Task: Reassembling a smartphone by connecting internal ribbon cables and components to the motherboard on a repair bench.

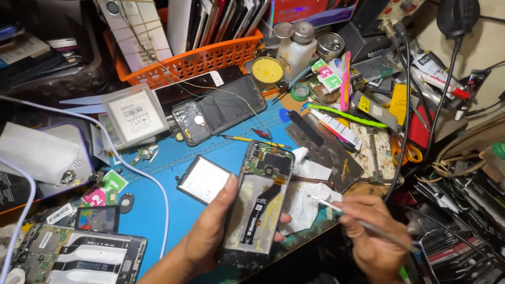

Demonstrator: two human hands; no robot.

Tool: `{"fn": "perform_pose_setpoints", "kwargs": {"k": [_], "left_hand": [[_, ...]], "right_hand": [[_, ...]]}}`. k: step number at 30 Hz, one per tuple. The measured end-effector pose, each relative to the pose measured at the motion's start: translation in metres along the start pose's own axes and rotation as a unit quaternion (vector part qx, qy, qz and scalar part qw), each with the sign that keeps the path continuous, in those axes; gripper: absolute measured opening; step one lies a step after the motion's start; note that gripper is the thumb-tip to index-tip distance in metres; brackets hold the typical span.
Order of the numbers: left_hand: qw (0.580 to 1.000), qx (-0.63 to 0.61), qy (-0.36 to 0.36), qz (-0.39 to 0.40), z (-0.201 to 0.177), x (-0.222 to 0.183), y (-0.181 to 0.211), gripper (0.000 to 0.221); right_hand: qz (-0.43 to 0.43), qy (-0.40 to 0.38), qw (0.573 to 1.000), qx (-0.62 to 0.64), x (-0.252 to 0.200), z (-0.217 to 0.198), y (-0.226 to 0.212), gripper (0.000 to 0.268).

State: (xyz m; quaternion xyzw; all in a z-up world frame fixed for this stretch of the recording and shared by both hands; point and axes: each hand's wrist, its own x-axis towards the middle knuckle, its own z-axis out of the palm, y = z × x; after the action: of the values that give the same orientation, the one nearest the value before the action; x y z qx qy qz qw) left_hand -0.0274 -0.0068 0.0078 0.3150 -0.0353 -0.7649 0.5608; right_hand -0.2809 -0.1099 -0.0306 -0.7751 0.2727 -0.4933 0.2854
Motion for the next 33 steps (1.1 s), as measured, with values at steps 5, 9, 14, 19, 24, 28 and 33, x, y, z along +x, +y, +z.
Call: {"fn": "perform_pose_setpoints", "kwargs": {"k": [5,9,14,19,24,28,33], "left_hand": [[1.0,0.012,-0.015,-0.014,0.0,0.007,-0.003,0.083],[0.999,0.017,0.02,-0.026,0.006,0.006,0.0,0.081],[0.997,0.024,0.066,-0.04,0.014,0.004,0.003,0.08],[0.995,0.025,0.088,-0.044,0.016,0.003,0.004,0.081],[0.997,-0.016,-0.025,0.072,0.002,0.0,0.004,0.085],[0.985,-0.036,-0.06,0.158,-0.005,-0.004,0.009,0.087],[0.965,-0.025,-0.056,0.254,-0.01,-0.01,0.011,0.084]], "right_hand": [[-0.152,-0.09,0.971,-0.158,-0.007,0.005,-0.001,0.022],[-0.211,-0.088,0.938,-0.26,-0.019,0.003,-0.001,0.025],[-0.204,-0.106,0.929,-0.289,-0.026,-0.01,-0.003,0.024],[-0.157,-0.153,0.927,-0.305,-0.025,-0.031,-0.013,0.028],[-0.136,-0.432,0.891,0.042,-0.04,-0.125,0.101,0.063],[0.135,0.105,0.977,0.127,-0.034,-0.002,-0.022,0.034],[0.251,0.035,0.909,0.331,-0.012,0.064,-0.029,0.022]]}}
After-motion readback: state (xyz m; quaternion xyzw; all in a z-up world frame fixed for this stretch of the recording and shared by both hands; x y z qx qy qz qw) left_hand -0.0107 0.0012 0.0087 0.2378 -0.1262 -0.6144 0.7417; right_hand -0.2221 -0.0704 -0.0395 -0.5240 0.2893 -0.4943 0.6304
